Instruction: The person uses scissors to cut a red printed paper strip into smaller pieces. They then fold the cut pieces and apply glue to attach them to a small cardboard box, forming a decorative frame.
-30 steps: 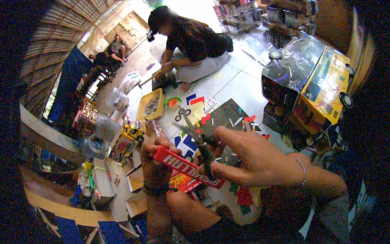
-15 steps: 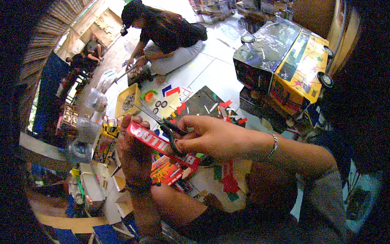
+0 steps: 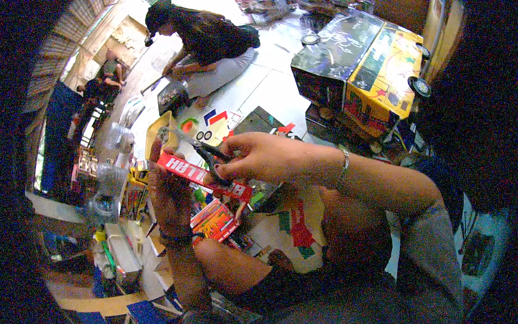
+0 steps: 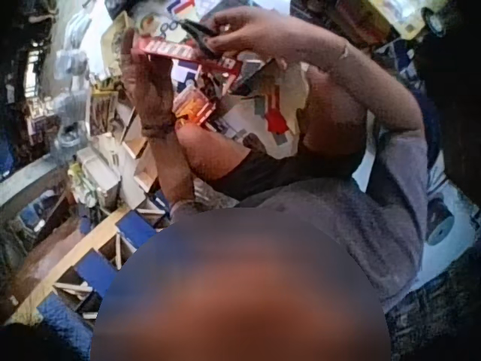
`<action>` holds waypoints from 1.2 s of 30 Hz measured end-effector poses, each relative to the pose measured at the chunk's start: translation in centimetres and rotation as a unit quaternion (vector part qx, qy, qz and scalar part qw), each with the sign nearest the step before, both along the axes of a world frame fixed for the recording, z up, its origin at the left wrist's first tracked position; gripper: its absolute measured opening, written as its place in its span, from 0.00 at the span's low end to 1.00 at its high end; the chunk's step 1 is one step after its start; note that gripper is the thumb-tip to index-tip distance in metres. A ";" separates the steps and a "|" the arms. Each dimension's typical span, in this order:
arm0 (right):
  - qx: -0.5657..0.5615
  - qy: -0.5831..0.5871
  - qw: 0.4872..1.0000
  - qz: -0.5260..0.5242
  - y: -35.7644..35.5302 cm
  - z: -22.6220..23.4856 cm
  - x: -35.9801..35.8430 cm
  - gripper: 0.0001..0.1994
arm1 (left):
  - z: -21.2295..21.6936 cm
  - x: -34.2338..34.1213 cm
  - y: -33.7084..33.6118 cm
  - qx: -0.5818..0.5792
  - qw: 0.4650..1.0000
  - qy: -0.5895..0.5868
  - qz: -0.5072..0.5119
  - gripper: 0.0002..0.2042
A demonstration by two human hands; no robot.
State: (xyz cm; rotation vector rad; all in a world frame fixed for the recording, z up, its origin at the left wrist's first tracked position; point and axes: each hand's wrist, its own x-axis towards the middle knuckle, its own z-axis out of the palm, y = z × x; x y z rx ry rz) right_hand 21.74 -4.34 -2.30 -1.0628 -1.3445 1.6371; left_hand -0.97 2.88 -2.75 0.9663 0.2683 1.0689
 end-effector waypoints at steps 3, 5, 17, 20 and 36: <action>0.031 -0.084 0.996 -0.022 0.6 0.3 1.3 0.15 | 0.2 0.2 0.0 -0.002 0.999 0.030 0.018 0.30; 0.108 -0.032 0.993 -0.038 0.7 0.2 3.5 0.14 | 0.7 0.3 0.2 0.029 0.998 0.055 0.020 0.30; -0.147 -0.493 0.856 -0.043 -17.7 -25.1 9.8 0.22 | -5.0 1.8 1.3 -0.046 0.942 0.333 0.003 0.15; -0.177 -0.580 0.793 -0.066 -20.6 -31.6 7.6 0.16 | -9.5 3.1 3.2 0.031 0.898 0.439 0.007 0.14; 0.163 -0.439 0.881 0.064 -17.5 -39.3 -1.2 0.20 | -18.4 1.1 3.4 -0.001 0.835 0.536 0.126 0.12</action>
